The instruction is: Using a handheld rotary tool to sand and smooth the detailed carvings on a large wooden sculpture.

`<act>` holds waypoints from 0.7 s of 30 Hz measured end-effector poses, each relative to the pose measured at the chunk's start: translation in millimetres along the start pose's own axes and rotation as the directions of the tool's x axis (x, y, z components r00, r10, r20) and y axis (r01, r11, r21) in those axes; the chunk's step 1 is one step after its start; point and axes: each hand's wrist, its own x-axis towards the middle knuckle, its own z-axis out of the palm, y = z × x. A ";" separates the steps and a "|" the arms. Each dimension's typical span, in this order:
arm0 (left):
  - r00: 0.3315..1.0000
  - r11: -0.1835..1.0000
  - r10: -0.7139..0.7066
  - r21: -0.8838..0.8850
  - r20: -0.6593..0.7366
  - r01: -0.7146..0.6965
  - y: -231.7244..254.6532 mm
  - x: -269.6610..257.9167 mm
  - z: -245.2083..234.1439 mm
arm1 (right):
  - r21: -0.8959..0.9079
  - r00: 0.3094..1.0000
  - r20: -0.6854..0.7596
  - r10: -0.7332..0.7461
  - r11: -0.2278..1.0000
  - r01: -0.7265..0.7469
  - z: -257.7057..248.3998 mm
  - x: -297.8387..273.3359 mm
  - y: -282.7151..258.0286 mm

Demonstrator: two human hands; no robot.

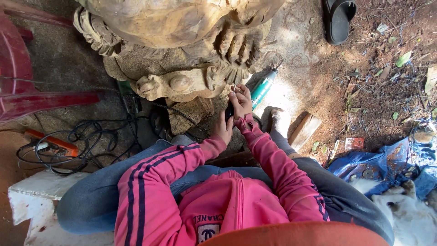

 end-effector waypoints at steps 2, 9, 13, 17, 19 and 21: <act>1.000 1.000 -0.025 -0.001 -0.009 0.025 -5.9 0.0 2.7 | -0.005 1.000 0.009 0.020 1.000 -0.019 1.1 -0.1 2.6; 0.977 0.970 -0.193 0.164 0.086 0.178 14.4 1.2 -31.3 | 0.032 0.956 -0.017 0.292 0.956 -0.291 7.1 -3.0 18.8; 0.970 0.933 -0.191 0.335 0.151 0.132 1.2 20.3 -65.6 | 0.351 0.872 -0.062 0.486 0.828 -0.437 32.7 -4.4 28.9; 0.952 0.887 -0.238 0.442 0.194 0.132 18.9 26.6 -90.8 | 0.532 0.834 -0.074 0.548 0.729 -0.432 45.4 -5.7 28.1; 0.949 0.866 -0.247 0.483 0.194 0.127 30.0 25.9 -97.4 | 0.557 0.830 -0.067 0.554 0.710 -0.430 46.6 -5.9 29.0; 0.944 0.840 -0.273 0.524 0.187 0.139 45.0 21.6 -105.9 | 0.537 0.825 -0.056 0.562 0.714 -0.450 49.5 -5.1 22.8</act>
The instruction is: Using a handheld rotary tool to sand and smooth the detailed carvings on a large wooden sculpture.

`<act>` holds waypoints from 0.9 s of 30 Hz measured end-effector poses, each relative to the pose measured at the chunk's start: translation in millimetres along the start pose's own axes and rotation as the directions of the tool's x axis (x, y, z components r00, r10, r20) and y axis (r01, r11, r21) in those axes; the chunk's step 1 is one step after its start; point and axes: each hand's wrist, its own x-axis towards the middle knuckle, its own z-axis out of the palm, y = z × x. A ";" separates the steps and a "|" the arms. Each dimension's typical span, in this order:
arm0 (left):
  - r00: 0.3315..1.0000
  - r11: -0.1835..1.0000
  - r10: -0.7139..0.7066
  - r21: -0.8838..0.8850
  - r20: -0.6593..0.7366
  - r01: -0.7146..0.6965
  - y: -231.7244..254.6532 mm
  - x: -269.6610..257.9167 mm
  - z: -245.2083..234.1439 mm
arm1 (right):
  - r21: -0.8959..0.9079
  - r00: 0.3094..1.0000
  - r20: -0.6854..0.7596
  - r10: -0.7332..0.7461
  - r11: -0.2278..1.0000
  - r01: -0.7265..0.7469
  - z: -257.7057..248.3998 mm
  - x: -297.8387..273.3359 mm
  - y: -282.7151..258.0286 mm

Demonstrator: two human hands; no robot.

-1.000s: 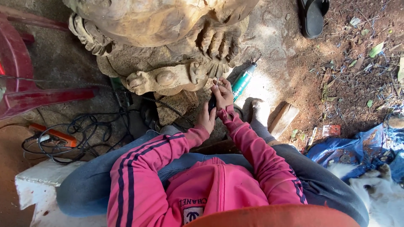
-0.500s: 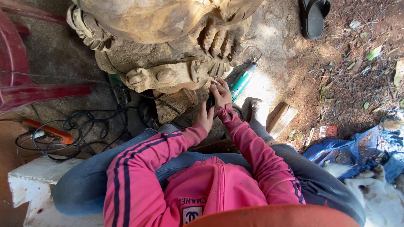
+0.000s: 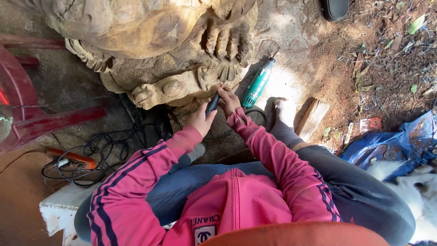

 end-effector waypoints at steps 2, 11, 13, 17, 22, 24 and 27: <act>1.000 1.000 -0.008 0.006 0.021 0.008 5.8 -2.0 -4.7 | 0.024 1.000 -0.005 0.014 1.000 -0.014 -0.6 -0.9 -2.0; 0.999 0.999 0.016 0.043 0.029 -0.017 19.0 -7.2 -13.1 | 0.080 0.999 0.001 0.033 0.996 -0.033 1.1 -6.9 -12.5; 1.000 0.999 0.010 0.035 0.026 -0.011 15.4 -7.2 -11.7 | 0.042 1.000 0.019 0.020 0.999 -0.021 1.3 -4.5 -11.0; 0.999 0.999 0.041 0.012 0.013 -0.041 -2.4 3.1 2.8 | 0.004 1.000 0.028 -0.010 1.000 0.010 0.8 -5.3 -12.2; 0.989 0.990 0.118 -0.064 -0.084 -0.124 2.5 -2.4 20.9 | -0.102 0.996 0.052 -0.077 0.991 0.082 -3.1 -14.0 -29.5; 0.997 0.976 0.064 -0.204 -0.030 -0.069 18.8 -16.7 24.3 | -0.477 0.901 0.279 -0.331 0.767 0.429 -9.0 -14.5 -42.6; 0.990 0.939 -0.030 -0.336 0.137 0.075 52.9 -20.8 20.9 | -0.665 0.933 0.264 -0.243 0.655 0.359 -16.9 -10.2 -53.4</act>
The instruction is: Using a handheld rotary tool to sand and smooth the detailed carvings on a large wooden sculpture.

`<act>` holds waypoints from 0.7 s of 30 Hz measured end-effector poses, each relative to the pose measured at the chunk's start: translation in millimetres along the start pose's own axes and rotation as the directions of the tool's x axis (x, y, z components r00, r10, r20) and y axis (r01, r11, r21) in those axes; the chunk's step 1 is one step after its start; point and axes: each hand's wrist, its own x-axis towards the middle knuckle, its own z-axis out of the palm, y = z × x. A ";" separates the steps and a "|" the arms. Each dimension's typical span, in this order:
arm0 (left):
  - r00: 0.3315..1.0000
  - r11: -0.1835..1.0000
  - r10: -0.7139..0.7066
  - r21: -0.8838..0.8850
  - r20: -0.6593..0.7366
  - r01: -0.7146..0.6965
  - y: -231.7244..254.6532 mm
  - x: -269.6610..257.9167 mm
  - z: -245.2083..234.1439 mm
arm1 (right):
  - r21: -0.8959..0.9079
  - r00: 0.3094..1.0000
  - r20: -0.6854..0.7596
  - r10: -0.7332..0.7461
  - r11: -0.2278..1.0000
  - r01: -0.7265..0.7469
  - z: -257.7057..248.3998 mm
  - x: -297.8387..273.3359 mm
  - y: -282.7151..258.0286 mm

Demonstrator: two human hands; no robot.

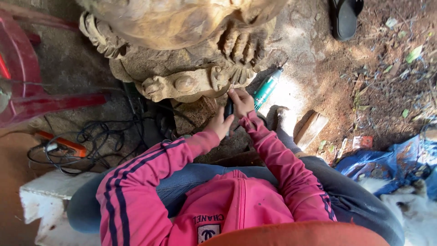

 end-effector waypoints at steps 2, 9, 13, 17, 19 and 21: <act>1.000 0.994 -0.005 -0.111 0.006 0.006 10.6 10.4 11.4 | -0.110 0.997 0.007 0.081 0.991 -0.080 -8.4 12.8 7.4; 0.995 0.942 -0.093 -0.325 -0.029 0.079 25.7 56.3 52.3 | -0.315 0.984 0.019 0.179 0.935 -0.164 -49.7 41.1 -19.7; 0.999 0.894 -0.040 -0.448 -0.030 0.023 38.0 50.8 47.4 | -0.372 0.986 0.021 0.164 0.917 -0.145 -55.4 48.1 -19.3; 0.996 0.894 -0.082 -0.445 -0.029 0.061 43.0 38.9 49.3 | -0.405 0.986 0.023 0.162 0.904 -0.139 -55.7 49.1 -11.1; 0.997 0.869 -0.081 -0.490 -0.009 0.066 39.7 39.7 54.7 | -0.408 0.987 0.023 0.159 0.903 -0.136 -55.9 44.7 -13.5; 0.995 0.877 -0.095 -0.474 -0.009 0.080 35.5 41.2 61.2 | -0.362 0.995 0.080 0.063 0.932 -0.030 -54.6 36.6 -19.5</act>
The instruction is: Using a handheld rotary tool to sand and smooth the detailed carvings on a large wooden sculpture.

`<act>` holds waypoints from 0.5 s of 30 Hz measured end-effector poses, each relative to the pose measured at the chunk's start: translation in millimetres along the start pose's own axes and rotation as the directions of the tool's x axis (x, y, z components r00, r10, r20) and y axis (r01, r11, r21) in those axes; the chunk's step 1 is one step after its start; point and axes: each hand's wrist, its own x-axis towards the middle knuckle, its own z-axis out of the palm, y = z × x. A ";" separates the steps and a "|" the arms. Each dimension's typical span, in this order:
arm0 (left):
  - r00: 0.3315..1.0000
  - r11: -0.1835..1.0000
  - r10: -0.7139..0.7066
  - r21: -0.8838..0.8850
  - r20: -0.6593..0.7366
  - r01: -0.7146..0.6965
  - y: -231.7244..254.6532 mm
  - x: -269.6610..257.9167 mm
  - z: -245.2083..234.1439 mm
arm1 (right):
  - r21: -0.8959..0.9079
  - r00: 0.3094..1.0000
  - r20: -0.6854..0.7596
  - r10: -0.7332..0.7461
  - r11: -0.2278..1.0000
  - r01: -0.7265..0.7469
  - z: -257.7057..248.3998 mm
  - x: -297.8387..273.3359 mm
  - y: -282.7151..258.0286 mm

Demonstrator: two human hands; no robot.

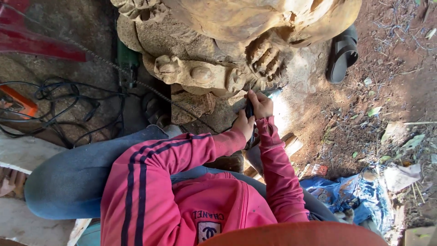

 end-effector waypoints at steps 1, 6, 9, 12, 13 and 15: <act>1.000 1.000 -0.001 -0.002 0.004 0.001 -5.1 1.1 3.8 | -0.003 1.000 -0.001 0.002 1.000 -0.002 -0.4 -0.9 -0.8; 1.000 0.997 -0.028 -0.066 0.003 0.028 4.6 -24.0 4.3 | 0.018 0.987 0.072 -0.141 0.990 0.140 -2.7 -0.6 8.0; 1.000 0.997 -0.015 -0.081 -0.004 0.014 4.0 -22.1 7.8 | 0.011 0.983 0.087 -0.161 0.987 0.160 -4.5 -1.0 4.2; 1.000 1.000 0.004 -0.018 0.016 -0.004 5.9 -10.5 3.2 | 0.021 0.991 0.045 -0.127 0.992 0.126 -4.2 0.9 3.0; 1.000 1.000 0.004 -0.019 0.015 -0.003 -0.3 -6.7 7.0 | 0.020 0.991 0.047 -0.128 0.992 0.127 -3.1 2.2 7.4; 1.000 0.999 -0.003 -0.033 -0.014 0.003 -12.7 0.9 15.2 | 0.020 0.988 0.063 -0.144 0.990 0.143 -1.6 4.6 16.7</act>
